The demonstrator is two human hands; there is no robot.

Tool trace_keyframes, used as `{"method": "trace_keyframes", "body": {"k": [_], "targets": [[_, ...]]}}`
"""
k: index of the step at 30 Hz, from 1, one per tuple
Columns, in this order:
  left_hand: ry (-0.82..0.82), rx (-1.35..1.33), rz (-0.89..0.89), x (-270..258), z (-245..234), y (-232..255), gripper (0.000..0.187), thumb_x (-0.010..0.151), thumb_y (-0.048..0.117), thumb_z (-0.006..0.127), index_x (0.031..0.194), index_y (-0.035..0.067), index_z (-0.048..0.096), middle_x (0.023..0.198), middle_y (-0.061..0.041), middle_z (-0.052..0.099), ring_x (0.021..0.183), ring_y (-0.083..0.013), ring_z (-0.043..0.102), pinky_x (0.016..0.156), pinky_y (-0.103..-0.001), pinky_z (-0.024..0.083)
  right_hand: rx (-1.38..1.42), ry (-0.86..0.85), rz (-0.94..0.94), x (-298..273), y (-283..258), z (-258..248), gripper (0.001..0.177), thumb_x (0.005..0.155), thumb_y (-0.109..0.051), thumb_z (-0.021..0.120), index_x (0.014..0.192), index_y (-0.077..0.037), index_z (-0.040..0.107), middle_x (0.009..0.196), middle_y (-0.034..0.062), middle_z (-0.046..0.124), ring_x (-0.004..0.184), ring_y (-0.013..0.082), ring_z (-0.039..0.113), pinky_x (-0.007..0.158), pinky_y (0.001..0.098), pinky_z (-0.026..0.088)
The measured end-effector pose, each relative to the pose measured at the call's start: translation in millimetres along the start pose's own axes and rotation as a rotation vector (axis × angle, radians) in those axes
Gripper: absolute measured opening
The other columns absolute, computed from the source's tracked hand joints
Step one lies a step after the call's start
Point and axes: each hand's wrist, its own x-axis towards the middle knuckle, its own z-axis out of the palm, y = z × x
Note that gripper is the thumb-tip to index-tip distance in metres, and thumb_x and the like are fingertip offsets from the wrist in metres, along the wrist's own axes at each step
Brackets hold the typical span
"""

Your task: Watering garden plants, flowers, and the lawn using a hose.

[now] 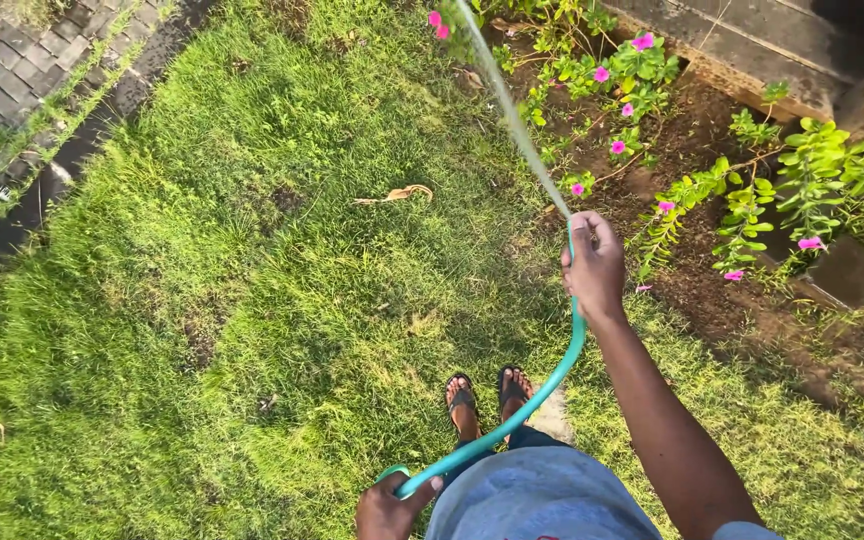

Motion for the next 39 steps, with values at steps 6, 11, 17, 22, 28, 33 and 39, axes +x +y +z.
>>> {"method": "trace_keyframes", "body": {"k": [6, 11, 17, 22, 28, 33, 39], "targets": [[-0.002, 0.002, -0.033, -1.5, -5.8, 5.5, 0.058, 0.065, 0.068, 0.087, 0.068, 0.012, 0.071, 0.053, -0.003, 0.059, 0.052, -0.0185, 0.060, 0.061, -0.038, 0.051, 0.021, 0.029, 0.014, 9.9, 23.4, -5.9, 0.021, 0.106, -0.032, 0.055, 0.118, -0.015, 0.060, 0.063, -0.0017, 0.055, 0.041, 0.0054, 0.043, 0.033, 0.0232, 0.033], [-0.018, 0.016, -0.040, 1.6, -8.0, 6.5, 0.060, 0.064, 0.069, 0.086, 0.069, 0.012, 0.071, 0.054, -0.004, 0.060, 0.054, -0.0185, 0.061, 0.062, -0.038, 0.051, -0.003, 0.065, 0.049, 9.9, 37.0, -13.6, 0.020, 0.106, -0.031, 0.054, 0.117, -0.015, 0.061, 0.062, -0.0014, 0.054, 0.040, 0.0060, 0.043, 0.032, 0.0242, 0.033], [-0.030, 0.015, -0.034, 9.3, -6.2, 3.0, 0.060, 0.065, 0.070, 0.085, 0.068, 0.012, 0.070, 0.053, -0.004, 0.059, 0.053, -0.0191, 0.060, 0.062, -0.039, 0.051, -0.015, 0.116, 0.055, 8.0, 44.6, -21.2, 0.019, 0.107, -0.029, 0.053, 0.116, -0.014, 0.061, 0.062, -0.0011, 0.053, 0.040, 0.0057, 0.043, 0.032, 0.0233, 0.035], [-0.030, 0.028, -0.015, 16.7, 0.3, -2.1, 0.059, 0.067, 0.068, 0.086, 0.066, 0.012, 0.070, 0.050, -0.004, 0.058, 0.048, -0.0185, 0.058, 0.057, -0.039, 0.050, 0.052, 0.134, 0.060, 8.5, 46.7, -27.8, 0.019, 0.108, -0.030, 0.053, 0.115, -0.012, 0.058, 0.061, -0.0007, 0.053, 0.038, 0.0067, 0.042, 0.031, 0.0230, 0.032], [-0.022, 0.014, 0.015, 20.0, 2.9, -4.5, 0.057, 0.068, 0.066, 0.087, 0.063, 0.011, 0.070, 0.048, -0.003, 0.058, 0.043, -0.0175, 0.056, 0.053, -0.039, 0.050, -0.078, 0.184, 0.067, 9.9, 46.0, -37.0, 0.024, 0.108, -0.031, 0.049, 0.117, -0.012, 0.059, 0.062, -0.0003, 0.055, 0.038, 0.0074, 0.044, 0.030, 0.0248, 0.035], [-0.013, -0.017, 0.064, 17.1, -0.9, -2.3, 0.057, 0.069, 0.063, 0.086, 0.063, 0.009, 0.071, 0.048, -0.003, 0.059, 0.042, -0.0173, 0.054, 0.051, -0.038, 0.047, -0.040, 0.234, 0.061, 17.5, 60.8, -57.0, 0.022, 0.109, -0.027, 0.049, 0.118, -0.011, 0.060, 0.064, 0.0002, 0.056, 0.039, 0.0073, 0.042, 0.029, 0.0252, 0.032], [-0.052, -0.049, 0.070, 11.4, -13.7, 7.9, 0.054, 0.072, 0.063, 0.083, 0.067, 0.010, 0.072, 0.051, -0.004, 0.060, 0.045, -0.0169, 0.055, 0.051, -0.038, 0.046, 0.057, 0.398, 0.116, 23.1, 64.6, -90.7, 0.019, 0.109, -0.029, 0.050, 0.119, -0.014, 0.056, 0.065, 0.0009, 0.055, 0.040, 0.0054, 0.041, 0.028, 0.0236, 0.029]]}}
